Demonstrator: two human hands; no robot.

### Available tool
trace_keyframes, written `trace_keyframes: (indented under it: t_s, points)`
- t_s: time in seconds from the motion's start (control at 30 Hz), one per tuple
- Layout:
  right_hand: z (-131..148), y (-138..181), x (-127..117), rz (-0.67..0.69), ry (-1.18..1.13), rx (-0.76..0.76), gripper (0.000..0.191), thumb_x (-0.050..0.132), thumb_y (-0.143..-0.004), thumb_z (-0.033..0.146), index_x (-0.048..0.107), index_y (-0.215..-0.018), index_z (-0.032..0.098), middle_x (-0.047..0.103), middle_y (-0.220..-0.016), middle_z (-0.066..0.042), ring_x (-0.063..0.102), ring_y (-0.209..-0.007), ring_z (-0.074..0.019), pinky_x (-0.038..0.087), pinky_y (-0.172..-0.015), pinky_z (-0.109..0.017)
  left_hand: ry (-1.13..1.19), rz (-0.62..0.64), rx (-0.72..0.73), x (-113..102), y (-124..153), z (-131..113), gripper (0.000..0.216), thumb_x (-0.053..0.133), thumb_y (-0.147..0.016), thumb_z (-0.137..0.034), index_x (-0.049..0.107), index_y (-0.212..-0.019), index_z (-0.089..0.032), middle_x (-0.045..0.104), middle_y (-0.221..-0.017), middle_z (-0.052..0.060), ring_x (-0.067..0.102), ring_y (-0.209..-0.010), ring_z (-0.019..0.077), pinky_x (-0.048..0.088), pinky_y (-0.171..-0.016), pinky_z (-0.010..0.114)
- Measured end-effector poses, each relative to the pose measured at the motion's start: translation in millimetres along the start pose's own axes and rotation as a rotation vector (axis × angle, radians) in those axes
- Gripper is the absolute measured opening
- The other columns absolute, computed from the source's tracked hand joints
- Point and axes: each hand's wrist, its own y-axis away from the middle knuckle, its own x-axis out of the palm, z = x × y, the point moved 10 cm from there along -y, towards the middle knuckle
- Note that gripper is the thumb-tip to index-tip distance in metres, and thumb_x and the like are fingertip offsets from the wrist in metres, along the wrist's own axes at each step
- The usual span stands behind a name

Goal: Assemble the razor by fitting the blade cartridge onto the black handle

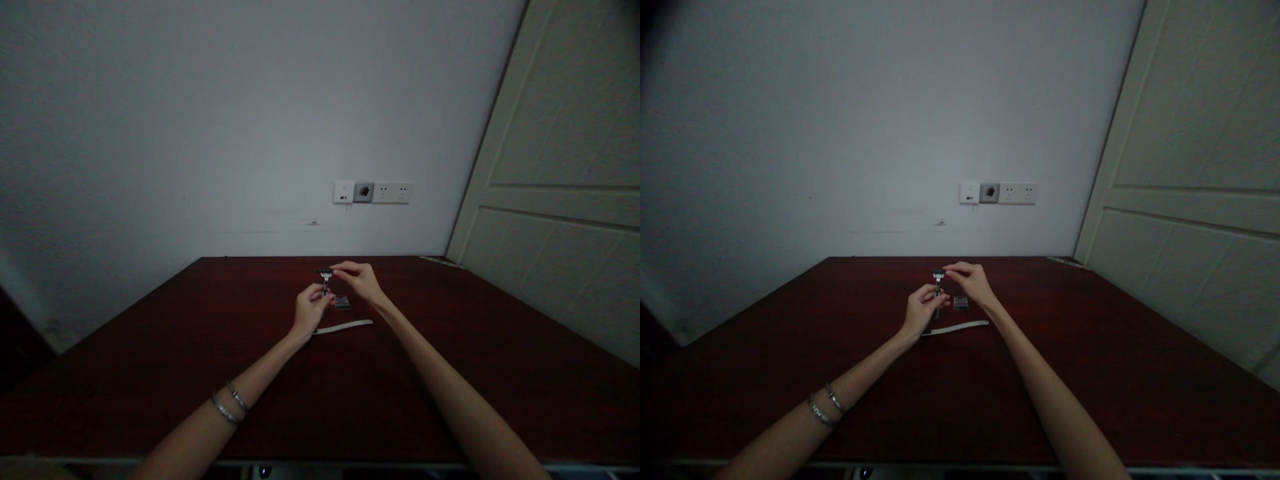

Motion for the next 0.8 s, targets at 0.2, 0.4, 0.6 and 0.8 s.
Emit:
trace_keyframes:
  t_s: [0.2,0.4,0.6,0.8]
  points:
    - [1.1,0.2,1.6,0.009,-0.01,-0.023,0.017,0.062,-0.072,0.029,0.072,-0.081,0.018,0.07,-0.081,-0.006,0.063,-0.075,-0.0175,0.047,-0.07,-0.029,-0.001,-0.004,-0.001,0.3,0.5,-2.0,0.018,0.067,-0.064,-0.02,0.058,-0.077,-0.012,0.066,-0.07,0.004,0.065,-0.061,0.0152,0.054,-0.066,0.029]
    - [1.2,0.1,1.3,0.011,-0.012,-0.029,0.016,0.062,-0.072,0.028,0.072,-0.08,0.018,0.07,-0.082,-0.006,0.063,-0.076,-0.0178,0.047,-0.071,-0.029,0.001,-0.006,-0.01,0.4,1.3,-2.0,0.019,0.067,-0.064,-0.022,0.058,-0.078,-0.011,0.067,-0.07,0.004,0.065,-0.061,0.0158,0.054,-0.065,0.029]
    - [0.0,0.4,1.5,0.018,-0.006,-0.025,0.017,0.062,-0.072,0.028,0.072,-0.081,0.018,0.07,-0.083,-0.007,0.063,-0.076,-0.0177,0.047,-0.071,-0.029,-0.001,0.002,-0.001,0.8,1.4,-3.2,0.018,0.067,-0.064,-0.021,0.058,-0.077,-0.011,0.066,-0.07,0.004,0.065,-0.062,0.0153,0.053,-0.065,0.028]
    - [-0.3,0.2,2.7,0.033,-0.004,-0.013,0.017,0.062,-0.072,0.028,0.072,-0.081,0.017,0.07,-0.081,-0.006,0.063,-0.075,-0.0172,0.047,-0.07,-0.028,-0.007,0.0,-0.026,0.3,1.9,-1.7,0.02,0.067,-0.064,-0.022,0.059,-0.078,-0.012,0.067,-0.07,0.004,0.064,-0.059,0.0147,0.051,-0.06,0.025]
